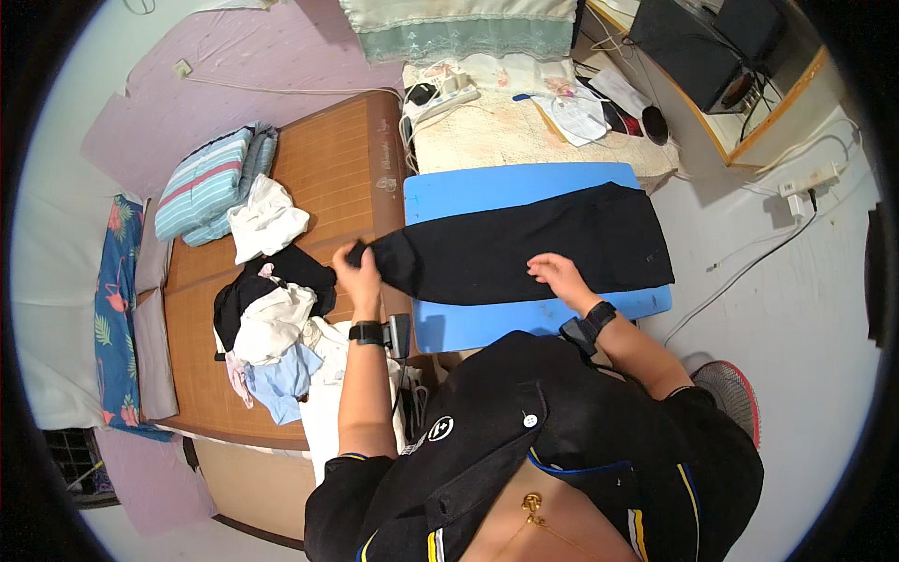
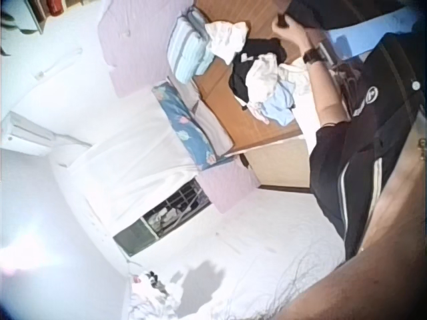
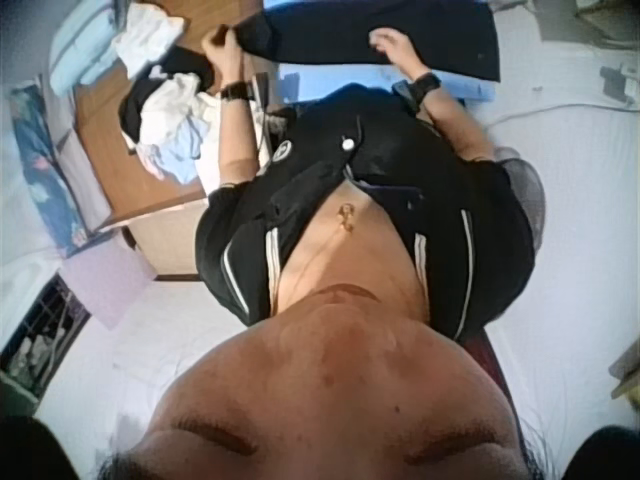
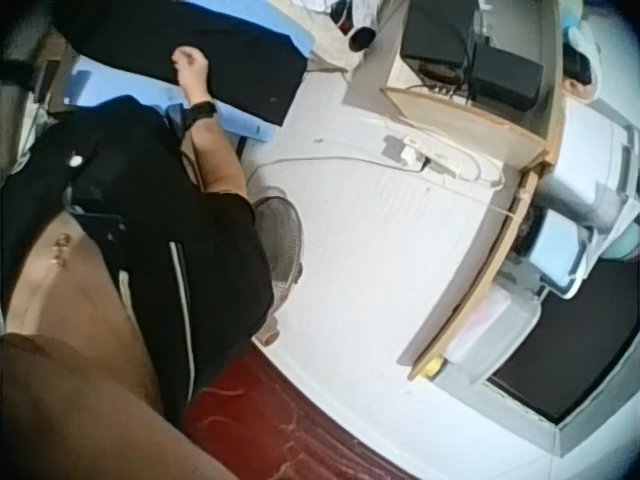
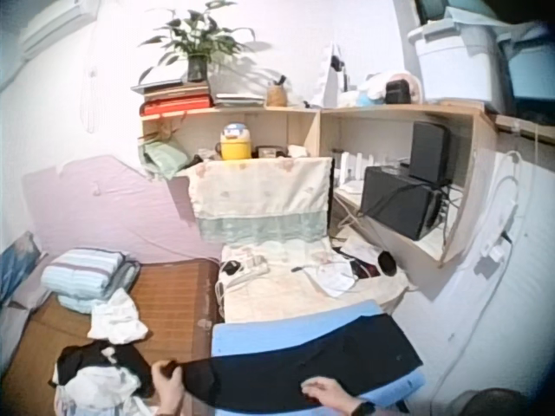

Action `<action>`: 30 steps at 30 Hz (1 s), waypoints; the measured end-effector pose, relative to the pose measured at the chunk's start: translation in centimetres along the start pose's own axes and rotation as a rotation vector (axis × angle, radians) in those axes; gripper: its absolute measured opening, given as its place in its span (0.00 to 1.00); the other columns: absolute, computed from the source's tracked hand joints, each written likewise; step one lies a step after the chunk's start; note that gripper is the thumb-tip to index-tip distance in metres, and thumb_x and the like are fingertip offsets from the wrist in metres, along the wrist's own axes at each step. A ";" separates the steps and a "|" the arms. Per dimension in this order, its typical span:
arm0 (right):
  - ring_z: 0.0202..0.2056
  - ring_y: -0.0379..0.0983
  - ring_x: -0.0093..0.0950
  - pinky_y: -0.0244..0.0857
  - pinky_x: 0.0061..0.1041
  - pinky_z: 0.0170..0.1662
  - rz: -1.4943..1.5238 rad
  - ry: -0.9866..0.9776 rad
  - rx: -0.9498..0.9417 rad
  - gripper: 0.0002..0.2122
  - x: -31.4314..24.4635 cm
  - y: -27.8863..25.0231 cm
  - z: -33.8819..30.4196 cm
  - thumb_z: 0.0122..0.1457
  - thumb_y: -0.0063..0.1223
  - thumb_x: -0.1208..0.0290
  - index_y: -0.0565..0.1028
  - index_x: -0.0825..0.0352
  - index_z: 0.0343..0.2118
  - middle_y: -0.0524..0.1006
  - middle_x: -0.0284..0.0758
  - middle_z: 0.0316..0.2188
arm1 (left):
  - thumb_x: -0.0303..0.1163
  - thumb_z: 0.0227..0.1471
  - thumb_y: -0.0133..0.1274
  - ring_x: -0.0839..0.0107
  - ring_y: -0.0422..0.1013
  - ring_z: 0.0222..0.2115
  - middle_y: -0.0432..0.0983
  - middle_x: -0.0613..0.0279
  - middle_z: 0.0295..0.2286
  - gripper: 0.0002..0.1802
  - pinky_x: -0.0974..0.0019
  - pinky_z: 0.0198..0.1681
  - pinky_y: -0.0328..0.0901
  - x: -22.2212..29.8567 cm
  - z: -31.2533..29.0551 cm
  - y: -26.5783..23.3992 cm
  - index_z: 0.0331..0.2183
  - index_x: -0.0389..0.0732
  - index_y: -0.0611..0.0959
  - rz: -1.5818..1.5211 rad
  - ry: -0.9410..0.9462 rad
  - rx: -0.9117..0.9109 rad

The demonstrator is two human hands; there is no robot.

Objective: The person folds black and white t-shirts on a small blue surface and places them on a bed.

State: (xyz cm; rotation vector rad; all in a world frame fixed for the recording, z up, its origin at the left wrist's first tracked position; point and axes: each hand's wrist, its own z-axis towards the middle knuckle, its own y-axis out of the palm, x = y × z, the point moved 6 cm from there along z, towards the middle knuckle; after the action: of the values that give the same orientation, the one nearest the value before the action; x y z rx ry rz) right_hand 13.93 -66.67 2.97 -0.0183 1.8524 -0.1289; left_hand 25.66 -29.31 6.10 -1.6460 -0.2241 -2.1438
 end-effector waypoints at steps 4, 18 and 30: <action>0.43 0.67 0.28 0.62 0.27 0.45 0.443 0.059 -0.055 0.19 -2.8 -0.9 -0.7 0.58 0.40 0.60 0.63 0.71 0.46 0.69 0.40 0.42 | 0.21 0.42 0.50 0.64 0.66 0.36 0.68 0.56 0.33 0.13 0.67 0.41 0.61 10.9 -3.7 9.9 0.35 0.36 0.71 -0.036 0.249 -0.348; 0.50 0.60 0.34 0.55 0.31 0.50 0.128 0.268 0.280 0.27 7.4 -7.9 0.7 0.49 0.55 0.61 0.63 0.72 0.49 0.64 0.45 0.49 | 0.33 0.45 0.52 0.56 0.64 0.43 0.66 0.50 0.42 0.20 0.61 0.46 0.60 7.9 -15.7 18.8 0.41 0.34 0.71 0.298 0.498 -1.251; 0.39 0.68 0.37 0.63 0.30 0.41 -0.217 0.085 0.435 0.23 3.8 -10.1 -0.4 0.46 0.51 0.76 0.63 0.68 0.47 0.70 0.48 0.39 | 0.30 0.38 0.56 0.51 0.58 0.46 0.63 0.47 0.44 0.25 0.58 0.51 0.54 3.9 -7.0 17.4 0.41 0.36 0.69 0.338 0.490 -0.869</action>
State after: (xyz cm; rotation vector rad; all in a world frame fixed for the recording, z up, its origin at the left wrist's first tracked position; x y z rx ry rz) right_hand 11.88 -76.97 0.44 0.0902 1.8681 -0.6893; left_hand 26.11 -48.46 5.58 -1.2955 1.1833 -2.4061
